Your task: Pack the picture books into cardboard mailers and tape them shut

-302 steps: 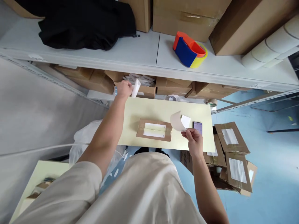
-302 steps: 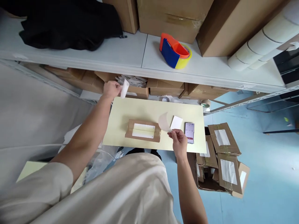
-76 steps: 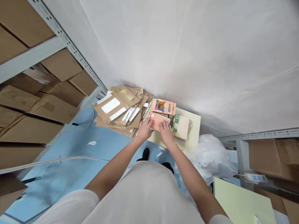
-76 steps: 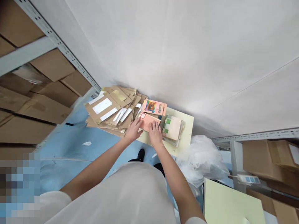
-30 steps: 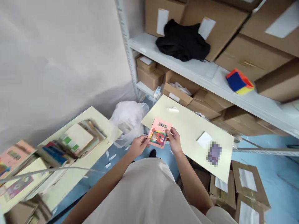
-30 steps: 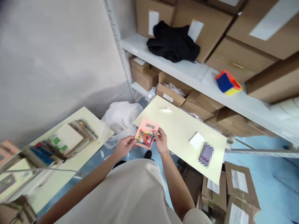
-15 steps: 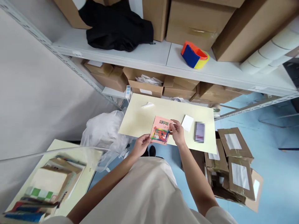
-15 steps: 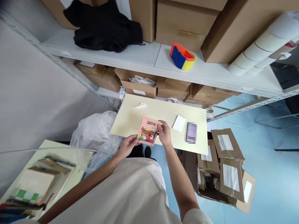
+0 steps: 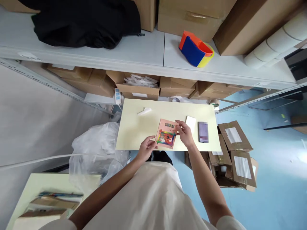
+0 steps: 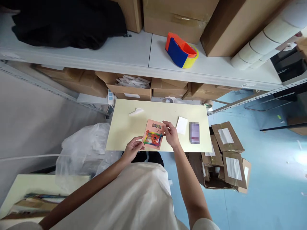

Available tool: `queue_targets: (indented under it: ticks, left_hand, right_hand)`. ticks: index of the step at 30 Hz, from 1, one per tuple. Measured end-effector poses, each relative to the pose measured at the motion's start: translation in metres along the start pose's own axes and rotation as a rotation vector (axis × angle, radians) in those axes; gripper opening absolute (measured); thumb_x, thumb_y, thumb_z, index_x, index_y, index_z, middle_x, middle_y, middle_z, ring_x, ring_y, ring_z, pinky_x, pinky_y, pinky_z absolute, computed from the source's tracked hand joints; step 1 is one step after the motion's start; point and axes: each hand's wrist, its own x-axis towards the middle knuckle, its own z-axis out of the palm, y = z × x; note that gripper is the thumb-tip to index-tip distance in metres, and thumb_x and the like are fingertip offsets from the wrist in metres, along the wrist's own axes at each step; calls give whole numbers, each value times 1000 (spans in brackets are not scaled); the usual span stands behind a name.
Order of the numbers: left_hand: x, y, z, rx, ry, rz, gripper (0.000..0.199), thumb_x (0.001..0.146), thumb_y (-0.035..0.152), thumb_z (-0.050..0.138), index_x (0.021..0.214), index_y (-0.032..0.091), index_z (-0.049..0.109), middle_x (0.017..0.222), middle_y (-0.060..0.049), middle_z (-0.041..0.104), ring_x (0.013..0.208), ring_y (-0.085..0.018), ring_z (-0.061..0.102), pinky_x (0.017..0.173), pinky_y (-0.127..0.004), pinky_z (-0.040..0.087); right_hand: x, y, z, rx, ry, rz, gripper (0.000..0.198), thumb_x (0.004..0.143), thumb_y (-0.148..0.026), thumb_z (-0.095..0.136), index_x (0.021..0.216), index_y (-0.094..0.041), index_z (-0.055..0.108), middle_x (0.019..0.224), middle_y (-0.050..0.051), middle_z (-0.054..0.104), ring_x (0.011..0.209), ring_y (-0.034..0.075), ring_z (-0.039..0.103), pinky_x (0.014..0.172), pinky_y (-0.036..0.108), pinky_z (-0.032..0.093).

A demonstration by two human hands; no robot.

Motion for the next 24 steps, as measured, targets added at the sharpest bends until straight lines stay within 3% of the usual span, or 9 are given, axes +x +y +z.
queue_targets:
  ticks: [3, 7, 9, 12, 14, 17, 21, 24]
  left_hand:
    - [6, 3, -4, -48, -9, -6, 48, 68, 46, 75, 104, 18, 60, 70, 3, 62, 57, -10, 58, 64, -27, 48]
    - [10, 9, -2, -177, -51, -77, 49, 65, 44, 77, 104, 16, 65, 64, 4, 57, 52, -7, 50, 57, -24, 41]
    - [9, 12, 3, -216, -82, -109, 48, 65, 42, 77, 104, 16, 66, 67, 3, 59, 51, -6, 47, 57, -25, 40]
    - [8, 13, 15, -209, -112, -129, 45, 66, 40, 74, 105, 18, 68, 77, -1, 66, 58, -9, 53, 63, -27, 43]
    - [6, 13, 23, -139, -109, -104, 42, 65, 38, 75, 103, 20, 70, 88, -4, 69, 74, -15, 61, 71, -29, 46]
    - [4, 14, 29, -67, -65, -7, 35, 68, 48, 71, 90, 21, 72, 100, -7, 70, 96, -23, 63, 80, -33, 48]
    - [-2, 18, 27, -129, -49, 137, 64, 73, 74, 51, 95, 17, 70, 98, -12, 71, 93, -26, 67, 79, -38, 52]
    - [-6, 18, 28, 37, 8, 225, 51, 69, 61, 69, 96, 17, 69, 90, -8, 73, 83, -21, 68, 78, -35, 53]
  right_hand:
    - [4, -2, -8, 73, -127, -14, 42, 80, -42, 57, 119, -26, 61, 101, 4, 66, 91, 19, 63, 75, 37, 56]
    - [16, -11, -19, 43, -243, -95, 50, 72, -33, 68, 121, -27, 61, 99, 4, 68, 94, 20, 63, 85, 39, 52]
    - [24, -19, -22, -19, -300, -145, 52, 68, -30, 73, 119, -27, 62, 113, 6, 65, 104, 21, 60, 87, 37, 51]
    - [34, -32, -25, -57, -393, -204, 38, 69, -34, 74, 106, -26, 67, 130, 7, 58, 115, 22, 56, 90, 36, 50]
    - [39, -38, -28, -69, -438, -223, 29, 72, -39, 73, 97, -25, 68, 121, 7, 63, 109, 22, 59, 89, 37, 50]
    - [43, -46, -34, -115, -507, -210, 26, 74, -46, 70, 86, -22, 68, 89, 4, 70, 86, 19, 64, 80, 36, 52]
    - [46, -53, -34, -141, -550, -150, 31, 73, -48, 70, 83, -19, 69, 70, 0, 65, 61, 12, 55, 59, 27, 49]
    - [45, -55, -26, -158, -515, -115, 34, 71, -47, 70, 87, -17, 71, 65, -2, 60, 54, 9, 48, 49, 22, 42]
